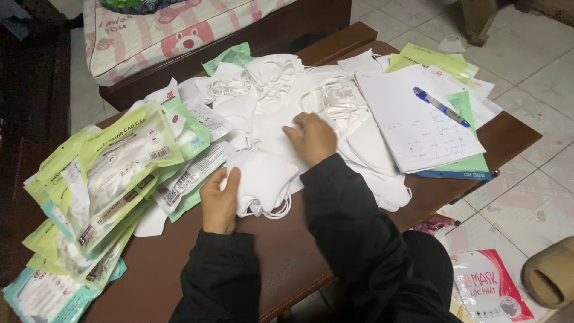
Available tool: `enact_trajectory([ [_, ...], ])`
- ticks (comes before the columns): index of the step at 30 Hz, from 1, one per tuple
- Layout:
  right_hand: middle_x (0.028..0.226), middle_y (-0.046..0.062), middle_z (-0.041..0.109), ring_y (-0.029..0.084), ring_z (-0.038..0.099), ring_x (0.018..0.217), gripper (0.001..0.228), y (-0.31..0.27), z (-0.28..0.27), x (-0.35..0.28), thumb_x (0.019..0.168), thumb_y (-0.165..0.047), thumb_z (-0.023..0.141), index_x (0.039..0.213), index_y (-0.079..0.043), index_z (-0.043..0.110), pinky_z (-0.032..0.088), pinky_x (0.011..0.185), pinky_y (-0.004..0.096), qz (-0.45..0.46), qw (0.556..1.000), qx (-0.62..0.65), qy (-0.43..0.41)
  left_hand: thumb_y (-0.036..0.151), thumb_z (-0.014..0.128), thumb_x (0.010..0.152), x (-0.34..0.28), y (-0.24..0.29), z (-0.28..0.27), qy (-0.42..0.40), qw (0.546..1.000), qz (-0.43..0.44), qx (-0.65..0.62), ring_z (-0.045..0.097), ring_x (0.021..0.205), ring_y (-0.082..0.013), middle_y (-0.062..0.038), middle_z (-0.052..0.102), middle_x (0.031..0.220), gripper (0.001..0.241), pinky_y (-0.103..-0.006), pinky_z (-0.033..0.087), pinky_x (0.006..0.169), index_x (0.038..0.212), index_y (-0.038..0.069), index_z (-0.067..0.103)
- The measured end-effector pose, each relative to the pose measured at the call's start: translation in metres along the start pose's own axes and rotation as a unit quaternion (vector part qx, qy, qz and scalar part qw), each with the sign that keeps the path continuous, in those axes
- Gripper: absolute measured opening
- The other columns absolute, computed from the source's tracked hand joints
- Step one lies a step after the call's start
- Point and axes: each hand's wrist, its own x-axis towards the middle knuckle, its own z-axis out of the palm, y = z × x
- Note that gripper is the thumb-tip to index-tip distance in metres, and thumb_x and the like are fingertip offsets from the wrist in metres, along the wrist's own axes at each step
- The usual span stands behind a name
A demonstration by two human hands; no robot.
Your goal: Counting and packaging face masks into plastic bags
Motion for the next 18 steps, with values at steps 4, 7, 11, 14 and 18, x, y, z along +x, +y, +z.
enact_trajectory([
  [4, 0.120, 0.015, 0.066, 0.033, 0.066, 0.113, 0.061, -0.021, -0.032, -0.013, 0.092, -0.043, 0.074, 0.139, -0.007, 0.059, 0.055, 0.094, 0.051, 0.071, 0.991, -0.093, -0.064, 0.018, 0.068, 0.099, -0.004, 0.004, 0.002, 0.015, 1.000, 0.013, 0.014, 0.067, 0.074, -0.0146, -0.013, 0.072, 0.084, 0.020, -0.0317, 0.060, 0.069, 0.109, 0.001, 0.072],
  [7, 0.120, 0.022, 0.066, 0.037, 0.067, 0.114, 0.063, -0.021, -0.029, -0.012, 0.092, -0.033, 0.074, 0.142, 0.001, 0.054, 0.056, 0.094, 0.054, 0.083, 0.991, -0.065, -0.082, 0.017, 0.069, 0.099, -0.002, -0.001, 0.001, 0.016, 0.999, 0.038, 0.031, 0.064, 0.076, -0.0126, -0.012, 0.072, 0.085, 0.016, -0.0313, 0.060, 0.071, 0.107, 0.003, 0.073],
  [11, 0.113, 0.019, 0.070, 0.035, 0.070, 0.108, 0.053, -0.011, -0.015, -0.007, 0.091, -0.021, 0.074, 0.137, -0.001, 0.057, 0.057, 0.090, 0.053, 0.074, 0.994, -0.074, -0.040, 0.016, 0.070, 0.100, 0.000, -0.008, 0.000, 0.012, 0.998, 0.052, 0.043, 0.064, 0.077, -0.0142, -0.013, 0.072, 0.086, 0.016, -0.0324, 0.060, 0.072, 0.108, 0.003, 0.073],
  [14, 0.107, 0.015, 0.072, 0.032, 0.070, 0.103, 0.041, -0.005, -0.007, -0.003, 0.092, -0.017, 0.072, 0.129, -0.003, 0.063, 0.058, 0.087, 0.050, 0.064, 0.994, -0.086, -0.012, 0.015, 0.070, 0.099, 0.008, -0.021, -0.001, 0.026, 0.995, 0.077, 0.051, 0.062, 0.082, -0.0129, -0.011, 0.071, 0.089, 0.014, -0.0324, 0.058, 0.075, 0.108, 0.005, 0.073],
  [18, 0.094, 0.013, 0.071, 0.030, 0.071, 0.094, 0.021, -0.007, -0.009, -0.004, 0.093, -0.008, 0.067, 0.113, -0.003, 0.071, 0.060, 0.080, 0.046, 0.034, 0.997, -0.068, 0.011, 0.007, 0.068, 0.097, 0.015, -0.026, -0.004, 0.036, 0.987, 0.137, 0.073, 0.058, 0.099, -0.0197, -0.017, 0.068, 0.107, 0.024, -0.0389, 0.054, 0.090, 0.121, 0.003, 0.068],
])
